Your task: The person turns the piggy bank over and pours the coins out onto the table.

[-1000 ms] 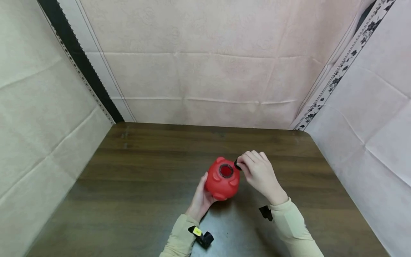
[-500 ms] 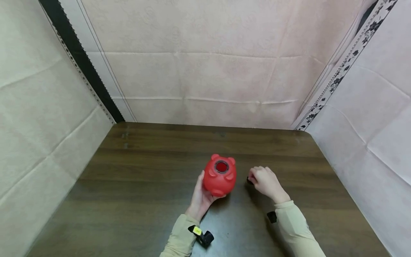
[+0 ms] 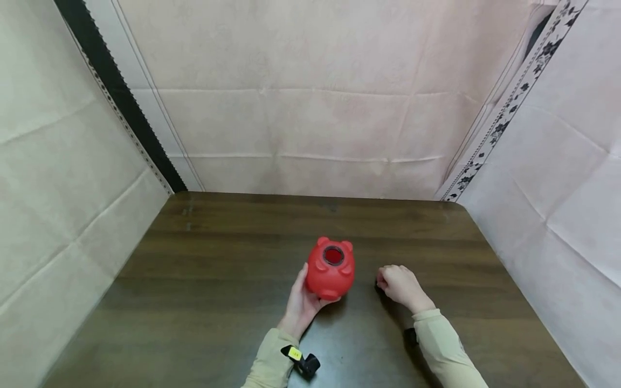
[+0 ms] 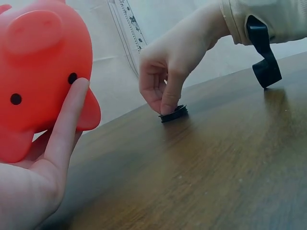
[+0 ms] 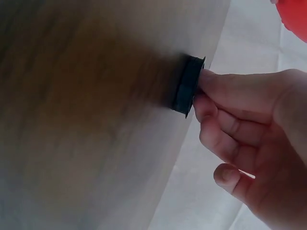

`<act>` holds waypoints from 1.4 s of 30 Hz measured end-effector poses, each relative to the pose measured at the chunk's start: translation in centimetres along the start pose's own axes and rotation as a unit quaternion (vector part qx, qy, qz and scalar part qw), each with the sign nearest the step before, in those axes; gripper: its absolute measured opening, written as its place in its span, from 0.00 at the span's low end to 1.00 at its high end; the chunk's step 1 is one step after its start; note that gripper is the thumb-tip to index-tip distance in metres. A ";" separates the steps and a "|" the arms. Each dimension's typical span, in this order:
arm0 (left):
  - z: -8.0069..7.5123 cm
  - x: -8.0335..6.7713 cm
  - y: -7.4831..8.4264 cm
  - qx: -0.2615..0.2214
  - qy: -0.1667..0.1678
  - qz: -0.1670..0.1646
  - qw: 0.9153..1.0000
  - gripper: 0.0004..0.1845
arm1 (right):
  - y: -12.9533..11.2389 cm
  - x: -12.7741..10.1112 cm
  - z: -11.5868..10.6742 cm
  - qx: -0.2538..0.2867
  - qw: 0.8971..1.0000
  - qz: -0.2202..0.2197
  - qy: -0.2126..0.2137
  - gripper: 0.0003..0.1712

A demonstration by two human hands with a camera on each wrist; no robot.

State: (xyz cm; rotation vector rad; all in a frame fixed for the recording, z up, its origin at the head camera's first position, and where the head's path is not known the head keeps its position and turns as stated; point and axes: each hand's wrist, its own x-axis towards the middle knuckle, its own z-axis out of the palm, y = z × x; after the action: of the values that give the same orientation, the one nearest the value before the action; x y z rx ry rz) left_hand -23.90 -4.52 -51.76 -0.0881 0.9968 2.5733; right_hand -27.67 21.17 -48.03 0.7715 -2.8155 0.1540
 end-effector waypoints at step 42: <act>1.5 -1.5 -0.1 -0.057 -0.021 0.011 0.998 0.37 | -10.8 4.4 -8.3 -0.095 0.955 -0.266 0.091 0.35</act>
State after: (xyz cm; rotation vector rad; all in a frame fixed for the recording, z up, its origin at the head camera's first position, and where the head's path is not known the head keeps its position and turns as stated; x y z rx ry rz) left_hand -22.35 -3.95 -50.39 -0.0541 0.8416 2.6396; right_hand -24.29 11.05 -38.44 1.3492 -2.3100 -0.1265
